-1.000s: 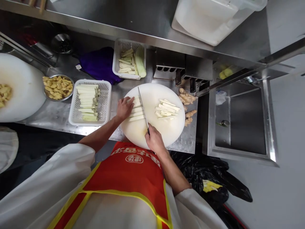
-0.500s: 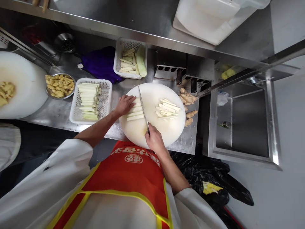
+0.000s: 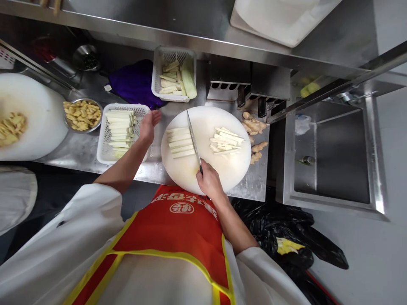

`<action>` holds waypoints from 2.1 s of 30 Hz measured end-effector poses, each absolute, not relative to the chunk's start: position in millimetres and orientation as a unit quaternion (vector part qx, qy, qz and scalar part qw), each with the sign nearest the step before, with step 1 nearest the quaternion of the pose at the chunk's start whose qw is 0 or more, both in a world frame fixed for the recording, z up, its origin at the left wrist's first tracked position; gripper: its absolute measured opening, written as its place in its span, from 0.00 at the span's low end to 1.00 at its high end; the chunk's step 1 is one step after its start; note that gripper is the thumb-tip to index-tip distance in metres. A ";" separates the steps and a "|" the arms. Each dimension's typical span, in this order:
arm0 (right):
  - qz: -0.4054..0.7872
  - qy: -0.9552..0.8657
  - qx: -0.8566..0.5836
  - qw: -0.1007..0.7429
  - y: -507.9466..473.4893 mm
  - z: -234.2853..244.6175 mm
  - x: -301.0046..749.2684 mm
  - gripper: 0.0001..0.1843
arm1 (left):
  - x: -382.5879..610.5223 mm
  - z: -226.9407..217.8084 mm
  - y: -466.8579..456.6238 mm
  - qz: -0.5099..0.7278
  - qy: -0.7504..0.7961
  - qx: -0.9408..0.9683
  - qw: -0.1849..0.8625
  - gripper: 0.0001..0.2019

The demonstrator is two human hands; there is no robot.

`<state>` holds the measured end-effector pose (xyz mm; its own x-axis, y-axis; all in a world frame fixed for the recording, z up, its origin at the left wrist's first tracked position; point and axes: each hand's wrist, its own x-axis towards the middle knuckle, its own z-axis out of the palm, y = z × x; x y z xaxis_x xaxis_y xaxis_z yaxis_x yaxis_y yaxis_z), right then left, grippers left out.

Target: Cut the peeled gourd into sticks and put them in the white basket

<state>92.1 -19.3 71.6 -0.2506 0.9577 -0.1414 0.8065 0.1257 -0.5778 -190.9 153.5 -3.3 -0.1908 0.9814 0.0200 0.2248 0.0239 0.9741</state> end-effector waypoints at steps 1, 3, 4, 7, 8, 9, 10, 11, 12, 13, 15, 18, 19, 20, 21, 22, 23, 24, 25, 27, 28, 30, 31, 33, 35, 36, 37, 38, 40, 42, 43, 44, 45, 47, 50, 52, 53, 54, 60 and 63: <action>0.280 -0.737 -0.598 0.140 -19.3 71.1 91.4 0.28 | -195.1 -5.5 154.4 0.512 0.606 0.456 0.403 0.32; 0.275 -0.733 -0.603 0.155 -18.9 70.4 90.6 0.27 | -198.7 -10.3 150.9 0.512 0.620 0.429 0.411 0.29; 0.274 -0.731 -0.605 0.158 -18.6 70.5 90.5 0.27 | -198.6 -12.6 147.1 0.495 0.629 0.444 0.404 0.26; 0.275 -0.731 -0.606 0.148 -17.0 72.2 90.8 0.26 | -194.5 -17.5 134.0 0.427 0.627 0.539 0.366 0.15; 0.275 -0.733 -0.606 0.142 -16.6 72.7 90.7 0.26 | -192.8 -18.3 130.3 0.407 0.617 0.570 0.358 0.13; 0.275 -0.734 -0.606 0.138 -16.2 73.1 90.3 0.27 | -191.2 -18.8 127.5 0.392 0.606 0.596 0.352 0.12; 0.274 -0.733 -0.606 0.138 -16.0 73.2 89.7 0.27 | -189.8 -19.1 125.6 0.381 0.597 0.614 0.350 0.11; 0.275 -0.733 -0.607 0.139 -16.0 73.1 88.8 0.27 | -188.7 -19.3 124.4 0.375 0.592 0.623 0.348 0.10; 0.276 -0.731 -0.608 0.142 -16.3 73.1 87.7 0.27 | -187.8 -19.7 124.1 0.375 0.589 0.626 0.347 0.10; 0.276 -0.728 -0.610 0.147 -16.8 73.4 86.4 0.26 | -187.5 -20.4 124.3 0.377 0.589 0.625 0.348 0.10; 0.275 -0.719 -0.618 0.161 -19.2 76.2 83.4 0.25 | -188.3 -22.8 126.0 0.387 0.590 0.613 0.357 0.10; 0.277 -0.698 -0.638 0.171 -26.5 87.2 77.5 0.24 | -194.3 -29.0 129.0 0.410 0.599 0.575 0.379 0.11; 0.281 -0.691 -0.643 0.172 -29.7 92.0 74.8 0.23 | -197.3 -31.1 129.5 0.418 0.602 0.560 0.386 0.12; 0.287 -0.686 -0.646 0.171 -33.0 96.8 71.7 0.23 | -200.6 -32.9 129.5 0.425 0.607 0.547 0.390 0.12; 0.291 -0.685 -0.646 0.171 -36.2 101.0 67.9 0.22 | -204.0 -34.1 129.2 0.429 0.612 0.537 0.391 0.12; 0.296 -0.686 -0.642 0.172 -39.0 104.3 63.4 0.22 | -207.2 -34.5 128.4 0.431 0.616 0.533 0.389 0.12; 0.300 -0.691 -0.635 0.171 -41.4 106.7 58.4 0.22 | -210.2 -34.0 127.2 0.429 0.619 0.534 0.384 0.11; 0.303 -0.698 -0.627 0.170 -43.2 107.9 52.9 0.21 | -212.8 -32.5 125.8 0.426 0.618 0.541 0.378 0.11; 0.305 -0.704 -0.619 0.167 -44.4 108.2 47.2 0.21 | -214.9 -30.1 124.3 0.422 0.614 0.554 0.372 0.10; 0.308 -0.713 -0.610 0.157 -45.6 107.2 36.1 0.20 | -217.3 -23.6 121.6 0.407 0.596 0.590 0.362 0.10; 0.309 -0.714 -0.609 0.151 -45.8 106.3 31.3 0.19 | -217.7 -20.1 120.8 0.397 0.582 0.612 0.359 0.10; 0.309 -0.715 -0.611 0.140 -46.0 105.2 24.2 0.19 | -217.6 -13.7 120.4 0.372 0.552 0.657 0.354 0.09; 0.308 -0.716 -0.612 0.136 -46.2 105.0 22.0 0.18 | -217.2 -11.3 120.8 0.362 0.538 0.676 0.350 0.09; 0.308 -0.717 -0.612 0.131 -46.6 105.4 19.7 0.18 | -216.4 -7.9 122.5 0.346 0.511 0.708 0.343 0.07; 0.308 -0.717 -0.612 0.129 -47.0 106.2 18.9 0.18 | -215.7 -6.1 124.5 0.334 0.490 0.732 0.335 0.06; 0.308 -0.717 -0.612 0.127 -47.1 106.6 18.7 0.19 | -215.6 -5.4 125.3 0.330 0.481 0.741 0.332 0.06; 0.308 -0.718 -0.612 0.125 -47.1 106.8 18.5 0.19 | -215.4 -4.8 126.1 0.327 0.474 0.748 0.330 0.05; 0.308 -0.718 -0.612 0.124 -46.9 107.0 18.3 0.20 | -215.4 -4.3 126.7 0.324 0.466 0.754 0.330 0.05; 0.307 -0.718 -0.613 0.118 -46.1 107.2 17.5 0.20 | -215.3 -3.6 128.0 0.321 0.453 0.763 0.331 0.04; 0.309 -0.719 -0.613 0.106 -44.8 107.7 16.5 0.20 | -215.1 -4.0 129.8 0.310 0.444 0.772 0.333 0.04; 0.311 -0.719 -0.613 0.097 -44.1 108.2 15.9 0.19 | -214.9 -4.8 130.9 0.302 0.441 0.776 0.333 0.04; 0.313 -0.720 -0.613 0.087 -43.4 108.9 15.2 0.19 | -214.6 -5.8 132.0 0.296 0.441 0.779 0.333 0.03; 0.313 -0.720 -0.614 0.077 -42.7 109.9 14.4 0.18 | -214.4 -7.1 133.2 0.290 0.442 0.781 0.332 0.03; 0.310 -0.720 -0.618 0.056 -41.3 112.8 12.6 0.18 | -214.1 -10.1 134.9 0.284 0.440 0.785 0.330 0.03; 0.305 -0.713 -0.631 0.017 -38.8 117.5 8.3 0.17 | -214.6 -14.7 135.9 0.287 0.424 0.795 0.325 0.04; 0.307 -0.706 -0.638 -0.014 -36.1 118.6 3.8 0.16 | -215.4 -17.7 136.2 0.296 0.408 0.803 0.317 0.05; 0.312 -0.701 -0.640 -0.030 -34.2 117.8 1.1 0.15 | -215.8 -19.2 136.5 0.300 0.402 0.806 0.313 0.06; 0.318 -0.695 -0.643 -0.046 -32.0 116.0 -1.7 0.14 | -216.1 -20.9 137.0 0.302 0.398 0.809 0.309 0.07; 0.320 -0.685 -0.653 -0.050 -18.9 94.0 -9.0 0.13 | -214.7 -28.0 132.6 0.314 0.391 0.823 0.268 0.06; 0.328 -0.688 -0.648 -0.015 -15.5 86.8 -1.5 0.13 | -206.9 -28.0 113.2 0.324 0.406 0.814 0.261 0.04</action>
<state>-1.5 -15.5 86.8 -0.1601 0.8812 -0.4449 0.9006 -0.0541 -0.4313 -206.9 113.2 -28.0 0.4607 0.8299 0.3148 0.4913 -0.5338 0.6882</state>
